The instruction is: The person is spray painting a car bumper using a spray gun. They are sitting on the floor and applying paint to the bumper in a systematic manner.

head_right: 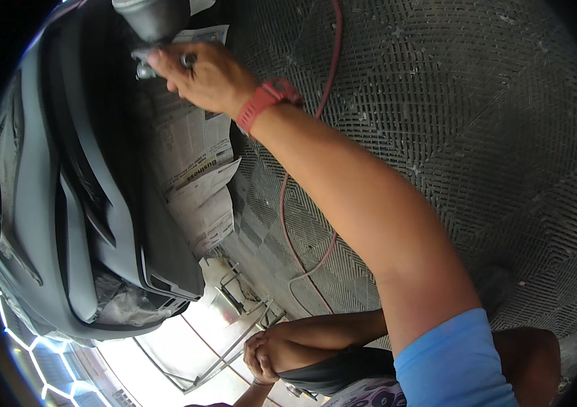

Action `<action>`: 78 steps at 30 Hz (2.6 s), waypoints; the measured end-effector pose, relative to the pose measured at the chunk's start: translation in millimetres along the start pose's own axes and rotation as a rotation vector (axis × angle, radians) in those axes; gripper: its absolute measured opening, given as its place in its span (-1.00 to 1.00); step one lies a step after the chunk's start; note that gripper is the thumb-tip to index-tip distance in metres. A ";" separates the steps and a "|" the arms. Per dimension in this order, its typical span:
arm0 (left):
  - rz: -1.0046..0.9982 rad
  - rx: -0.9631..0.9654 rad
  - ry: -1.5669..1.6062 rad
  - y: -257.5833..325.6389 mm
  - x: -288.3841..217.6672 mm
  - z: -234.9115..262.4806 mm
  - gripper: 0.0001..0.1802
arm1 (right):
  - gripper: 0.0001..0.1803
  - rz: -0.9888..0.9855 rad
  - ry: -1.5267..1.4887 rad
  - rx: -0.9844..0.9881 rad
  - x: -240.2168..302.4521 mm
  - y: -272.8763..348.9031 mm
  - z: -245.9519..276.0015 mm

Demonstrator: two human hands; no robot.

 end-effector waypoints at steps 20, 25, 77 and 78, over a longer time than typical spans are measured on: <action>-0.048 -0.007 0.011 -2.4 3.1 -0.4 -0.36 | -0.28 0.105 0.106 0.285 68.4 56.1 30.6; -0.054 -0.022 0.018 -2.9 0.0 -1.4 -0.35 | -0.23 0.092 0.059 0.250 70.9 38.3 34.9; 0.172 0.122 0.289 -232.3 -51.3 -74.3 -0.61 | -0.12 -0.265 0.108 0.175 70.7 -23.9 27.3; 0.190 0.081 0.305 -218.1 -45.3 -70.0 -0.59 | -0.13 -0.290 0.094 0.199 68.7 -30.7 29.1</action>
Point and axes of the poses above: each hand's wrist, its own y-axis away from the middle knuckle, its own z-axis out of the back of the hand, x = y × z, the point moved 7 cm from there along -y, towards the middle knuckle, and after that the axes turned 10 degrees about -x, right-handed, at the moved point
